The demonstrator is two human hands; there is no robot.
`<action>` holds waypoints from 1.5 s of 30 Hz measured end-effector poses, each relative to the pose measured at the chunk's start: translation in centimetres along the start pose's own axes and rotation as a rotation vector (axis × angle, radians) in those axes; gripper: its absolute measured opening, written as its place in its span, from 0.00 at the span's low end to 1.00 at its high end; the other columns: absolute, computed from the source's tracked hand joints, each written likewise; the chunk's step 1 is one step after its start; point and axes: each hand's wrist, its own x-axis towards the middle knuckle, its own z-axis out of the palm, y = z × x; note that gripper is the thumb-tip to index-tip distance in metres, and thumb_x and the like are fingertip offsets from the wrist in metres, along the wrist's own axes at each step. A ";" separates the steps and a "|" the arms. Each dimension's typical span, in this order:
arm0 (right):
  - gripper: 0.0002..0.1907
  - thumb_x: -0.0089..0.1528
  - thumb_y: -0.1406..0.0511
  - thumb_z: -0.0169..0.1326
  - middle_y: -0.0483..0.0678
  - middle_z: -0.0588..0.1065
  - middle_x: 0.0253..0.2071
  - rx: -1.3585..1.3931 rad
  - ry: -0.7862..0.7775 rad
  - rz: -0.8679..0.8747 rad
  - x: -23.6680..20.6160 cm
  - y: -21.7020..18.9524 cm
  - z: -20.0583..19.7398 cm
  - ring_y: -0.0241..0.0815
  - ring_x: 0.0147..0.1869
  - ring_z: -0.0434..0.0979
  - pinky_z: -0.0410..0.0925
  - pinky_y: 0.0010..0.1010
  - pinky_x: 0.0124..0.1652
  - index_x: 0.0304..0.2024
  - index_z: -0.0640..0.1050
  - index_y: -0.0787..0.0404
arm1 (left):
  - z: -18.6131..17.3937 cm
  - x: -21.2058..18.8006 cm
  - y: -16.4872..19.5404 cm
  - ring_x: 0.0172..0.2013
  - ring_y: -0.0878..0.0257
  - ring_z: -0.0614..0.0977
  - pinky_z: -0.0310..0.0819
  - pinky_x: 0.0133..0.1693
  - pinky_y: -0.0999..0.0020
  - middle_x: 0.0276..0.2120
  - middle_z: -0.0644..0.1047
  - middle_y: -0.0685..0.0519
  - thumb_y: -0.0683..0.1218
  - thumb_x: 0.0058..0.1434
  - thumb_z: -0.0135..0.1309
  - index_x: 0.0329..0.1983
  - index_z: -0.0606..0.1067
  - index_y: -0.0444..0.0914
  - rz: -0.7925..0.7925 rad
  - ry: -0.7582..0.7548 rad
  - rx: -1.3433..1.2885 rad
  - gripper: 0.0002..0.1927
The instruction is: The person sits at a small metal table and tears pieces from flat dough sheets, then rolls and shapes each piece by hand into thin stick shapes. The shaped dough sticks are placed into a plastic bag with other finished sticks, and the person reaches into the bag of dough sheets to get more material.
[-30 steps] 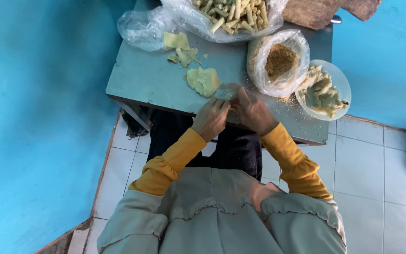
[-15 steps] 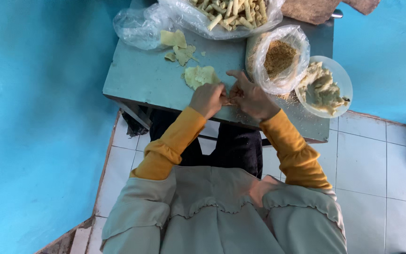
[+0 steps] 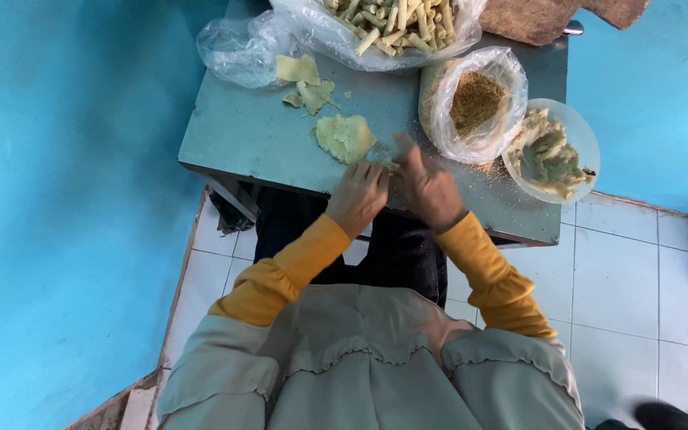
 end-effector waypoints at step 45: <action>0.15 0.71 0.73 0.52 0.45 0.77 0.45 0.779 0.312 0.124 6.5 3.3 0.3 0.42 0.44 0.81 0.77 0.33 0.43 0.60 0.68 0.64 | 1.7 0.9 -7.4 0.52 0.50 0.76 0.69 0.51 0.52 0.53 0.73 0.48 0.39 0.66 0.52 0.62 0.71 0.39 -0.664 0.249 -0.443 0.20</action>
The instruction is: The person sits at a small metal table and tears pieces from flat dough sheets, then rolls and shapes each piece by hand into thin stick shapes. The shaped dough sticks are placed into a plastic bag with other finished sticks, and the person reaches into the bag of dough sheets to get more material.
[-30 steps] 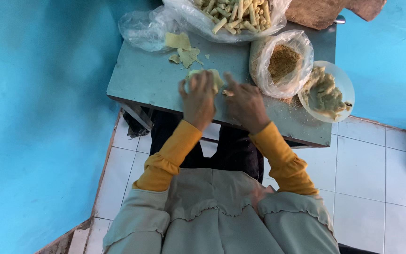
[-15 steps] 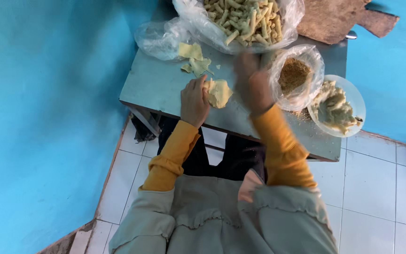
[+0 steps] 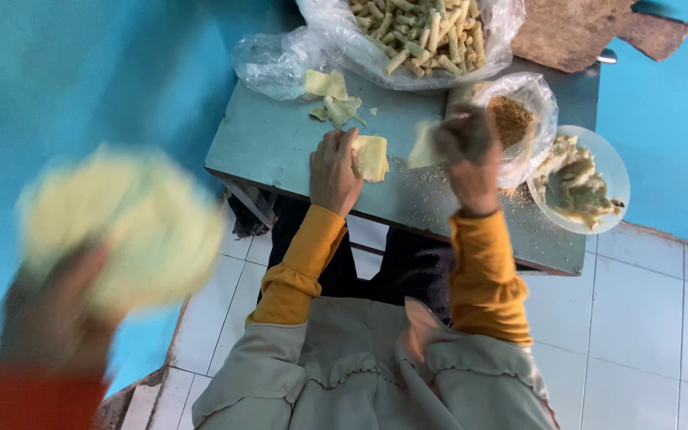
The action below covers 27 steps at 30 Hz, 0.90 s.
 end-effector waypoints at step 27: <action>0.37 0.48 0.45 0.70 0.49 0.69 0.60 -1.277 -0.405 0.478 -10.5 0.3 -22.9 0.53 0.67 0.58 0.50 0.51 0.61 0.59 0.80 0.41 | -0.9 -3.4 3.5 0.69 0.54 0.62 0.35 0.71 0.35 0.60 0.73 0.57 0.72 0.55 0.59 0.43 0.79 0.46 0.627 -0.320 -0.109 0.29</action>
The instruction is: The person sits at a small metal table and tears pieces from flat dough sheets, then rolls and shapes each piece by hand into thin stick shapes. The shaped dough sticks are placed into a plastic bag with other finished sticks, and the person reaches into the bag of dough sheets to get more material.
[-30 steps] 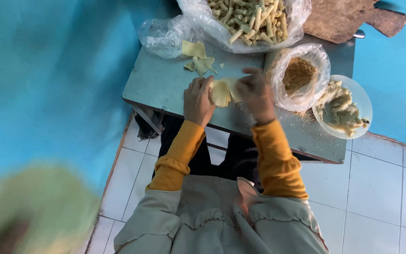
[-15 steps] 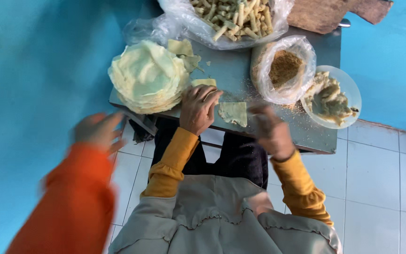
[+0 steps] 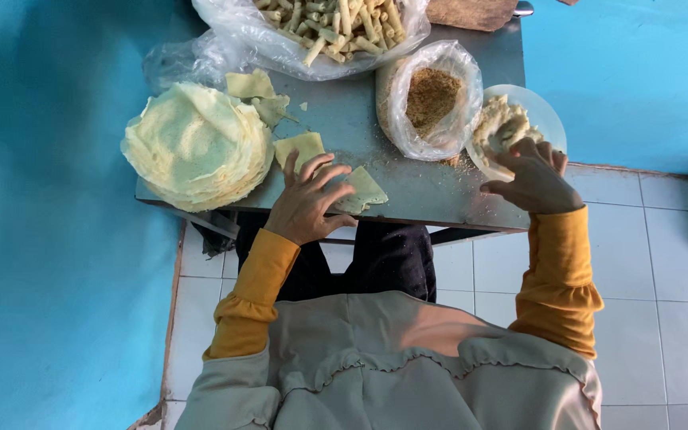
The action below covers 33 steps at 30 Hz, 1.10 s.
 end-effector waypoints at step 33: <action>0.19 0.63 0.64 0.55 0.47 0.69 0.48 -0.228 0.580 -0.519 -0.9 -22.9 1.6 0.48 0.59 0.68 0.60 0.46 0.61 0.58 0.78 0.52 | -1.1 -2.9 -0.5 0.48 0.58 0.81 0.79 0.46 0.64 0.43 0.80 0.56 0.49 0.60 0.66 0.40 0.77 0.40 0.061 0.138 -0.174 0.12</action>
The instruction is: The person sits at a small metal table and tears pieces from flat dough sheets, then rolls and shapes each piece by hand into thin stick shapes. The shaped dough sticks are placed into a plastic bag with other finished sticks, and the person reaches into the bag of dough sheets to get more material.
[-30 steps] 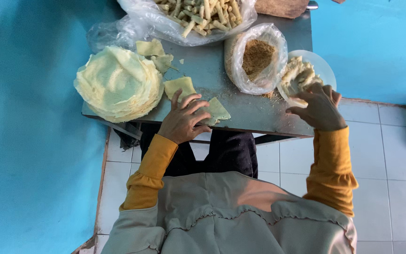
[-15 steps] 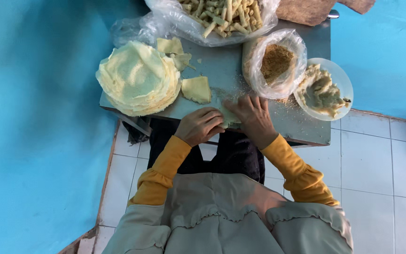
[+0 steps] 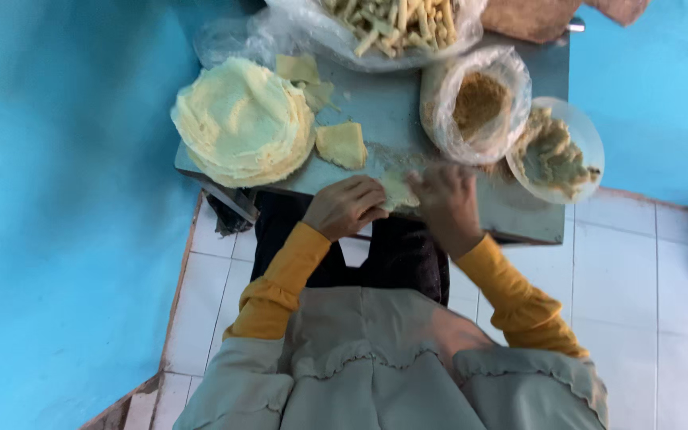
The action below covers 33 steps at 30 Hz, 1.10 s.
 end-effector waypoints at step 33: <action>0.22 0.64 0.71 0.56 0.61 0.77 0.34 0.473 -0.086 0.387 7.4 14.2 3.5 0.57 0.38 0.82 0.76 0.39 0.36 0.55 0.62 0.71 | 0.2 0.7 2.0 0.44 0.45 0.75 0.73 0.50 0.52 0.38 0.73 0.44 0.43 0.63 0.59 0.35 0.70 0.35 -0.361 0.112 0.070 0.09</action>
